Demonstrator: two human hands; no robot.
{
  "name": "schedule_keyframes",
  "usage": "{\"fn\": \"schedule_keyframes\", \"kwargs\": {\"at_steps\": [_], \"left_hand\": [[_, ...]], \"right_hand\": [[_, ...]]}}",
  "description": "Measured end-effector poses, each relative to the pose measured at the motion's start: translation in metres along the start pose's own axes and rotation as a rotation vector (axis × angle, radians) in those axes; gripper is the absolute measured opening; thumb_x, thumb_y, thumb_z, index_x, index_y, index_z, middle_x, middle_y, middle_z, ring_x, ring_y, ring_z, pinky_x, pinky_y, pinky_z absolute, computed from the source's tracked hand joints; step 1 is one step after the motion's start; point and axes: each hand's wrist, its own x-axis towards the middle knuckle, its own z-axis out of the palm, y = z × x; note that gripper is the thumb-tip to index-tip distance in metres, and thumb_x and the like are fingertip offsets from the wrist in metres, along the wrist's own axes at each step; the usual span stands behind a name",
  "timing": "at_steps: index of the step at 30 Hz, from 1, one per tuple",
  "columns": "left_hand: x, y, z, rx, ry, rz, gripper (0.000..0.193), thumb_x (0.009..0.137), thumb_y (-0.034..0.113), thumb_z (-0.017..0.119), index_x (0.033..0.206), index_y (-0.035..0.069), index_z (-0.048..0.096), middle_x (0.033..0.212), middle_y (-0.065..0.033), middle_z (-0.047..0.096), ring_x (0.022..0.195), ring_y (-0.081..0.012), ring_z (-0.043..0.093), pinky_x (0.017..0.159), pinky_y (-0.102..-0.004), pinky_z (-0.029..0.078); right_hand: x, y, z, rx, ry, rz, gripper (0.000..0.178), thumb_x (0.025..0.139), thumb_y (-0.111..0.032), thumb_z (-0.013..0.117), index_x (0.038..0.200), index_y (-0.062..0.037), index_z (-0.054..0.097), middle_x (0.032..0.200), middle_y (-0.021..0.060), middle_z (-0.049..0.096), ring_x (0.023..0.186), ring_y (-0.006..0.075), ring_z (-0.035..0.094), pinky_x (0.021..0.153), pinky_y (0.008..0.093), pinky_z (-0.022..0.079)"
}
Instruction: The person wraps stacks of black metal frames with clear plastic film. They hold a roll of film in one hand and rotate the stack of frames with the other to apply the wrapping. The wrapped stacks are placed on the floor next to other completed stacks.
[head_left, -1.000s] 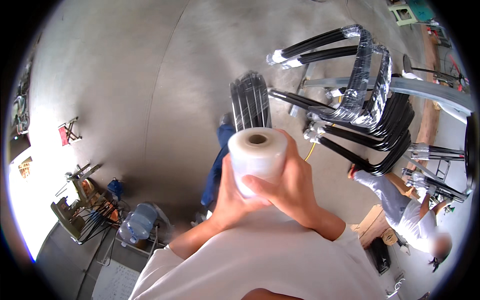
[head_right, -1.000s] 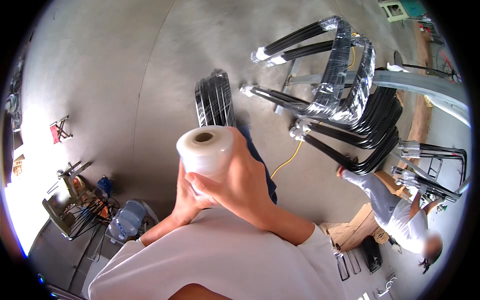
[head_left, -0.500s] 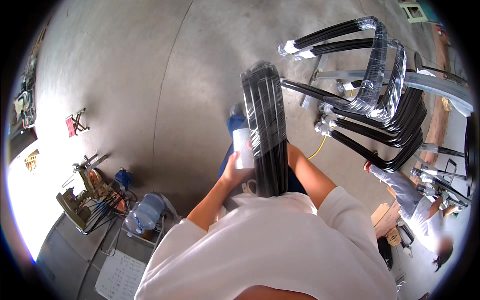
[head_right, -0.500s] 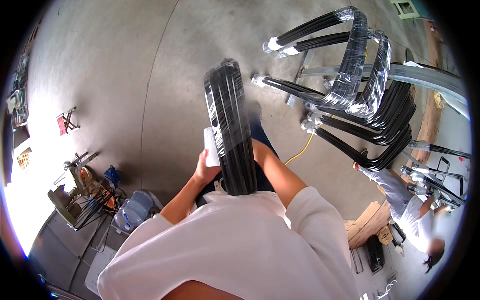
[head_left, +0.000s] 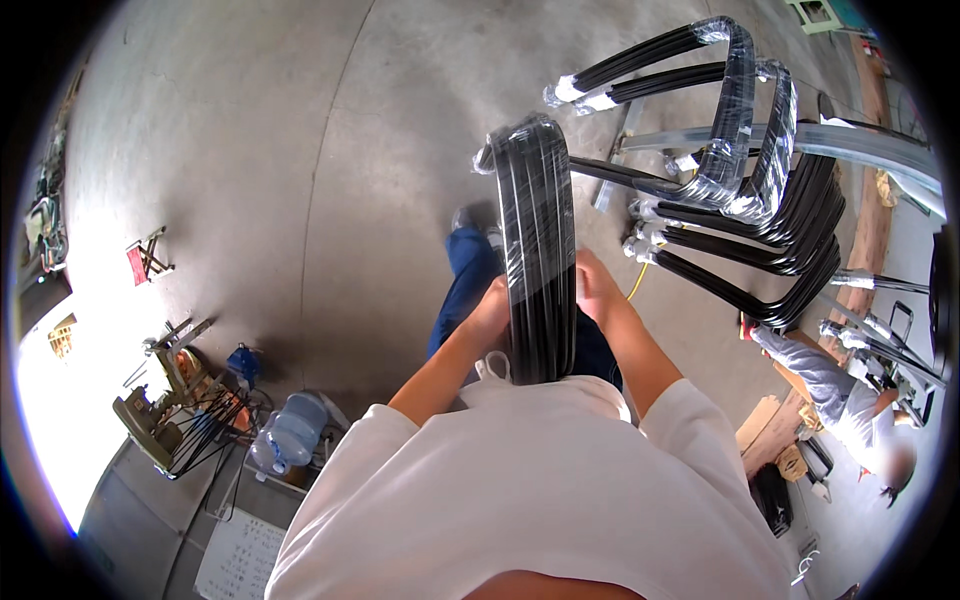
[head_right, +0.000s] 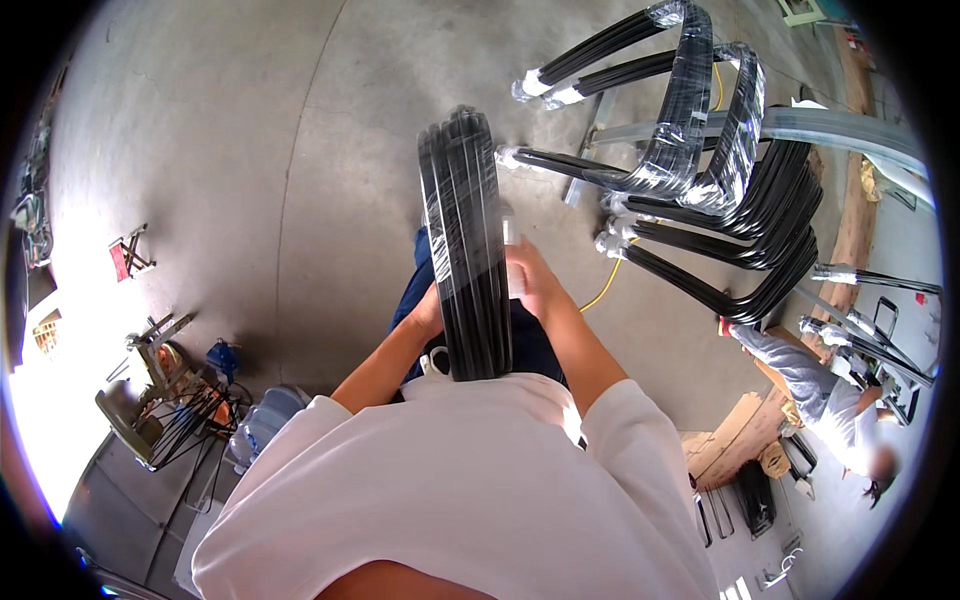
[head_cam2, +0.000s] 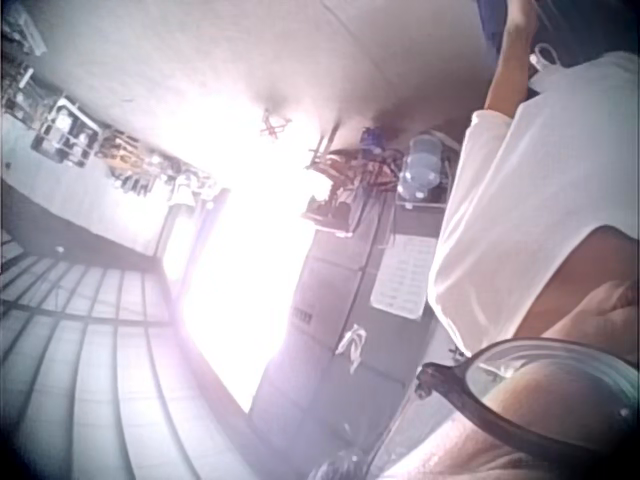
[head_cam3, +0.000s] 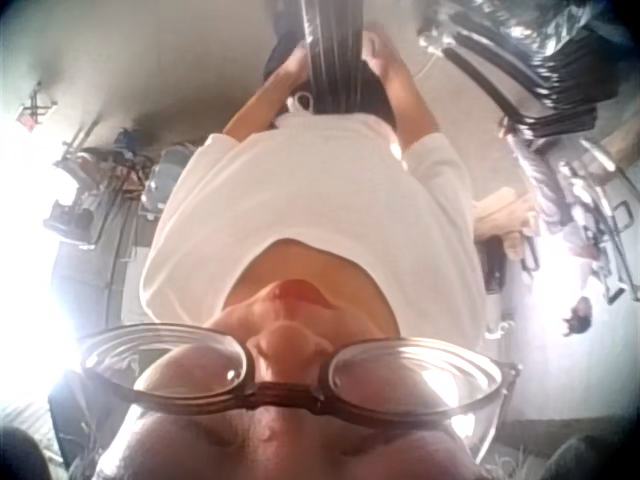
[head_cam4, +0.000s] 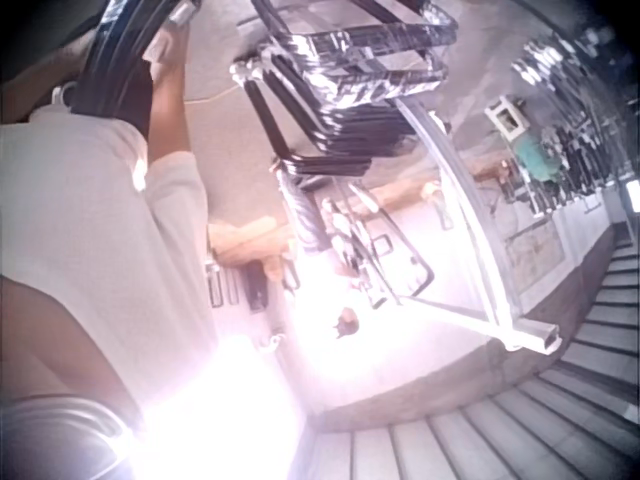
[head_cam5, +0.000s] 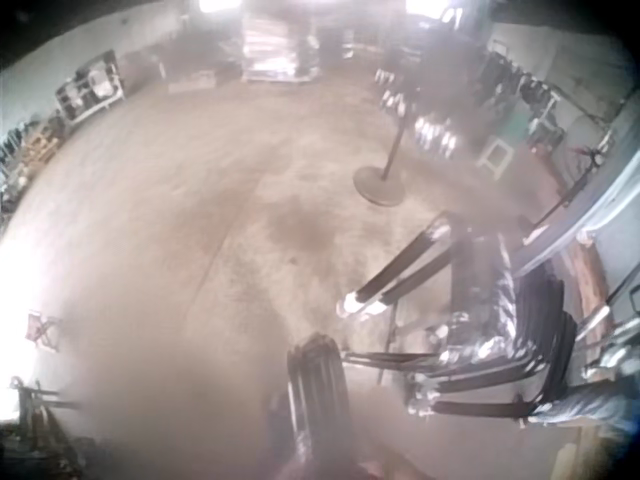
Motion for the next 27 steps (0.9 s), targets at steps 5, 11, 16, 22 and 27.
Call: {"fn": "schedule_keyframes", "kwargs": {"at_steps": [5,11,16,22,27], "left_hand": [[-0.037,0.035,0.033,0.140,0.116,0.265,0.037,0.091,0.034,0.043,0.106,0.000,0.049,0.095,-0.0041,0.055,0.087,-0.0130,0.052,0.081,-0.0268,0.041],[-0.063,0.026,0.083,0.772,0.179,0.599,0.058,0.077,0.009,0.063,0.120,-0.002,0.026,0.109,-0.0171,0.046,0.104,-0.0242,0.045,0.090,-0.0298,0.034],[-0.059,0.014,0.071,0.644,0.192,0.595,0.047,0.074,-0.004,0.057,0.116,0.001,0.036,0.092,-0.0145,0.054,0.083,-0.0220,0.054,0.076,-0.0293,0.042],[-0.126,0.044,0.095,1.030,0.238,0.739,0.039,0.082,0.005,0.052,0.118,0.000,0.036,0.106,-0.0166,0.052,0.092,-0.0255,0.056,0.077,-0.0302,0.045],[-0.169,0.051,0.129,0.356,0.065,0.423,0.090,0.072,0.043,0.068,0.130,0.002,0.013,0.125,-0.0131,0.032,0.117,-0.0221,0.032,0.098,-0.0377,0.026]], "right_hand": [[-0.049,-0.017,0.017,-0.293,0.385,-0.248,0.057,0.065,-0.013,0.067,0.112,-0.0001,0.039,0.094,0.0106,0.054,0.081,0.0183,0.057,0.073,0.0309,0.047],[-0.074,-0.040,0.020,-0.554,0.496,-0.430,0.062,0.060,-0.011,0.072,0.112,-0.0020,0.040,0.096,0.0090,0.054,0.084,0.0175,0.056,0.075,0.0305,0.046],[-0.119,-0.069,0.019,-0.460,0.343,-0.438,0.069,0.056,-0.016,0.076,0.114,-0.0014,0.041,0.099,0.0094,0.056,0.090,0.0179,0.056,0.080,0.0311,0.045],[-0.173,-0.055,0.114,-0.971,0.346,-0.469,0.078,0.056,-0.026,0.077,0.117,-0.0012,0.035,0.102,0.0132,0.055,0.089,0.0231,0.058,0.078,0.0338,0.046],[-0.153,-0.035,0.163,-1.203,0.275,-0.480,0.080,0.061,-0.037,0.074,0.117,-0.0006,0.031,0.101,0.0192,0.055,0.087,0.0334,0.059,0.073,0.0378,0.048]]}}
